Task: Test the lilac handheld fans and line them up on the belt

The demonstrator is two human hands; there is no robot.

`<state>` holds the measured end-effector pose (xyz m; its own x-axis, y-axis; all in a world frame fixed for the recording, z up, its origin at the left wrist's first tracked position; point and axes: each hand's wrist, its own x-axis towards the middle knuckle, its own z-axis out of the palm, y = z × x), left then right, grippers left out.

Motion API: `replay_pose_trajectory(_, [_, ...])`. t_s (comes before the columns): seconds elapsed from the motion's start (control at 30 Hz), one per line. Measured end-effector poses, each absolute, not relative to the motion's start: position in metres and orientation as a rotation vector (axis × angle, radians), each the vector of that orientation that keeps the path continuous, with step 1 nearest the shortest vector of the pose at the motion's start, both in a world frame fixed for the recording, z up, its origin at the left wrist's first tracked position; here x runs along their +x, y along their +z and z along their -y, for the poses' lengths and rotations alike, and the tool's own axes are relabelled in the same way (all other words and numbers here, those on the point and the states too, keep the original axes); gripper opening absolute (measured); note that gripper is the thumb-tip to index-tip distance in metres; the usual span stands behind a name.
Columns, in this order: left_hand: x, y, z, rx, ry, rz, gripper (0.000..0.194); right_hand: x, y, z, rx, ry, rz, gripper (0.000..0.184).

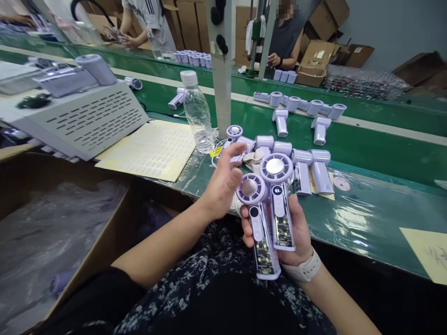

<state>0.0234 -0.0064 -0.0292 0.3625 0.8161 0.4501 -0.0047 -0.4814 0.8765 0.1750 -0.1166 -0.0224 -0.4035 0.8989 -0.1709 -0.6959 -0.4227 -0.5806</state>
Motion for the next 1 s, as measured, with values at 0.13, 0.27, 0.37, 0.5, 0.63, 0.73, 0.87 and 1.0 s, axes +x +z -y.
replay_pose_trajectory(0.13, [0.024,-0.061,-0.045,2.064,1.123,-1.327,0.051,0.18,-0.029,0.116,-0.325,2.001,0.54,0.085])
replay_pose_trajectory(0.27, [0.027,-0.078,-0.065,2.132,0.76,-1.539,0.046,0.199,-0.028,0.118,-0.405,1.953,0.704,0.095])
replay_pose_trajectory(0.37, [0.023,-0.076,-0.059,2.177,0.696,-1.535,0.054,0.265,-0.011,0.128,-1.165,1.44,1.04,0.072])
replay_pose_trajectory(0.5, [0.021,-0.076,-0.051,2.306,0.641,-1.62,0.062,0.392,0.004,0.16,-2.335,0.171,1.251,0.095])
replay_pose_trajectory(0.63, [0.025,-0.085,-0.053,2.359,0.712,-1.699,0.044,0.456,-0.004,0.173,-2.615,-0.207,1.144,0.062])
replay_pose_trajectory(0.73, [0.025,-0.089,-0.054,2.352,0.73,-1.693,0.035,0.451,-0.006,0.13,-2.524,-0.441,1.051,0.042])
replay_pose_trajectory(0.87, [0.023,-0.087,-0.053,2.303,0.735,-1.683,0.035,0.437,0.001,0.015,-2.315,-0.048,1.365,0.028])
replay_pose_trajectory(1.0, [0.026,-0.081,-0.05,2.304,0.778,-1.706,0.042,0.418,0.005,-0.09,-2.012,0.281,1.474,0.032])
